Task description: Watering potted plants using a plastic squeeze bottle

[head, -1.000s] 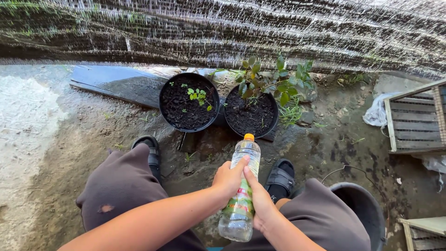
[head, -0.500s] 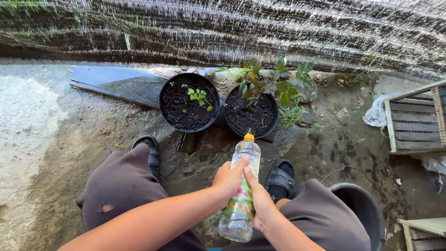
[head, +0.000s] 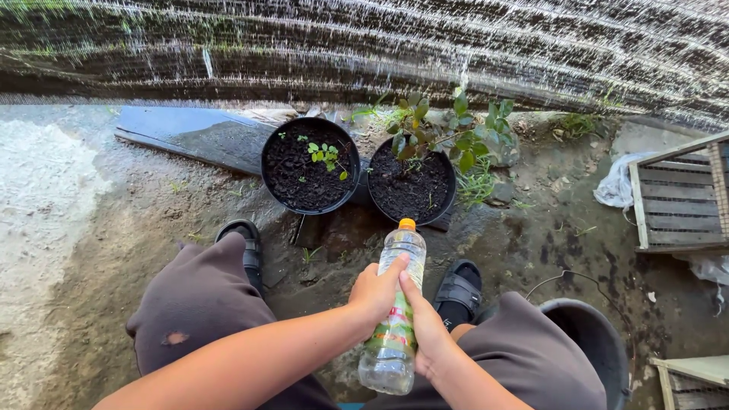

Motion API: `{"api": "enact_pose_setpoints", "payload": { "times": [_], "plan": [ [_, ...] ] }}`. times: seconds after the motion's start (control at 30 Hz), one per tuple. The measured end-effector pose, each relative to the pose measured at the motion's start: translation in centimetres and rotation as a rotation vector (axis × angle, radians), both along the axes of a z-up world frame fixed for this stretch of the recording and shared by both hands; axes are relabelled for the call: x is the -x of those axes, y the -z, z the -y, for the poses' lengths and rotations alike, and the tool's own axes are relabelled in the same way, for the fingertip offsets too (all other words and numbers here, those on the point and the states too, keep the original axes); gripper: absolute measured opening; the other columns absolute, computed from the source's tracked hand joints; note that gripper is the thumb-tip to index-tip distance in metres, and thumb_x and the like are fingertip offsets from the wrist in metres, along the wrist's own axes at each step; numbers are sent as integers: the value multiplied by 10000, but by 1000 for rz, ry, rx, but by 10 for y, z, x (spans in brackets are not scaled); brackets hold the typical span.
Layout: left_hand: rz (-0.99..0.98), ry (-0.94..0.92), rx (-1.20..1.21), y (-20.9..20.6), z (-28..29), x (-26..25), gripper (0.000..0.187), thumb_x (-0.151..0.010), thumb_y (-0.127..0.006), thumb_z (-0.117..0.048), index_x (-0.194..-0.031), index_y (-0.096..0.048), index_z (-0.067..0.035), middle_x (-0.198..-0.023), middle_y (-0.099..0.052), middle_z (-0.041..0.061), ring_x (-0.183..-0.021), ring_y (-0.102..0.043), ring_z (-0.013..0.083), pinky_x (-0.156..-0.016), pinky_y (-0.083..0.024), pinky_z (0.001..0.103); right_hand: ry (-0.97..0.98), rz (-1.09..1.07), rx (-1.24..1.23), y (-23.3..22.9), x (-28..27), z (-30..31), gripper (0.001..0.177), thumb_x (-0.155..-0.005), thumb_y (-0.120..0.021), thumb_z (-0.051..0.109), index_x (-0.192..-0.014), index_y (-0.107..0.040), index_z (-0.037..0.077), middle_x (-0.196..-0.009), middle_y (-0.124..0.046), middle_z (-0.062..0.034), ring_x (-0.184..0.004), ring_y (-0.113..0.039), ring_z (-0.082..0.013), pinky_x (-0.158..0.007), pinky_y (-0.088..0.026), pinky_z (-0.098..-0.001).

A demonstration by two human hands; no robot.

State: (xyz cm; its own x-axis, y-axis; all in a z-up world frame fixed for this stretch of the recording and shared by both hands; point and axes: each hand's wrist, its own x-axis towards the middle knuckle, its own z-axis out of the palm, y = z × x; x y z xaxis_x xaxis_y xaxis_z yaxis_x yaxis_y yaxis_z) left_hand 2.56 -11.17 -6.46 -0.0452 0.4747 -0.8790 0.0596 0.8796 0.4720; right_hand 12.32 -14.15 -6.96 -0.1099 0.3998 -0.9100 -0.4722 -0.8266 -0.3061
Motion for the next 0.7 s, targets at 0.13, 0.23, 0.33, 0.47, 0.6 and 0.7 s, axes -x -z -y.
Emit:
{"api": "enact_pose_setpoints", "payload": {
  "times": [0.13,0.23,0.33,0.47,0.6,0.7],
  "plan": [
    [5,-16,-23,6,9,-4,562,-862,-548,-639,-1104,-684,-151,-1070,-741,35,-964,-697,229,-826,-500,363,-5,12,-14,2,-2,7,548,-914,-620,473,-1344,-659,137,-1043,-737,-197,-872,-701,-371,-792,-575,-537],
    [8,-27,-29,11,12,-6,542,-860,-559,-631,-1085,-685,-154,-1049,-742,33,-938,-697,224,-811,-502,361,-1,2,-36,9,-5,10,543,-917,-616,462,-1361,-644,151,-1046,-732,-196,-878,-699,-374,-796,-575,-542],
    [-10,-16,-45,16,15,-9,545,-859,-558,-643,-1073,-691,-160,-1053,-748,26,-953,-700,226,-821,-501,360,8,-2,-45,17,-10,14,518,-928,-619,454,-1350,-637,156,-1021,-729,-200,-852,-699,-375,-781,-579,-549],
    [5,-18,-42,12,18,-10,528,-870,-560,-634,-1051,-679,-153,-1021,-738,32,-922,-694,226,-803,-500,361,0,-3,-58,14,-10,16,520,-922,-622,458,-1352,-643,165,-1017,-730,-186,-846,-700,-368,-768,-579,-537],
    [26,-36,-37,12,20,-12,507,-884,-567,-617,-1049,-672,-150,-1000,-733,35,-896,-690,220,-786,-501,359,-13,9,-52,17,-13,18,526,-916,-624,477,-1328,-656,152,-998,-729,-187,-837,-701,-366,-758,-579,-532],
    [7,-18,-39,16,21,-13,514,-881,-565,-626,-1053,-669,-154,-1010,-733,33,-908,-690,223,-792,-500,365,-12,11,-45,20,-14,20,525,-920,-620,484,-1322,-654,148,-991,-727,-191,-835,-700,-375,-757,-577,-540]
  ]
}}
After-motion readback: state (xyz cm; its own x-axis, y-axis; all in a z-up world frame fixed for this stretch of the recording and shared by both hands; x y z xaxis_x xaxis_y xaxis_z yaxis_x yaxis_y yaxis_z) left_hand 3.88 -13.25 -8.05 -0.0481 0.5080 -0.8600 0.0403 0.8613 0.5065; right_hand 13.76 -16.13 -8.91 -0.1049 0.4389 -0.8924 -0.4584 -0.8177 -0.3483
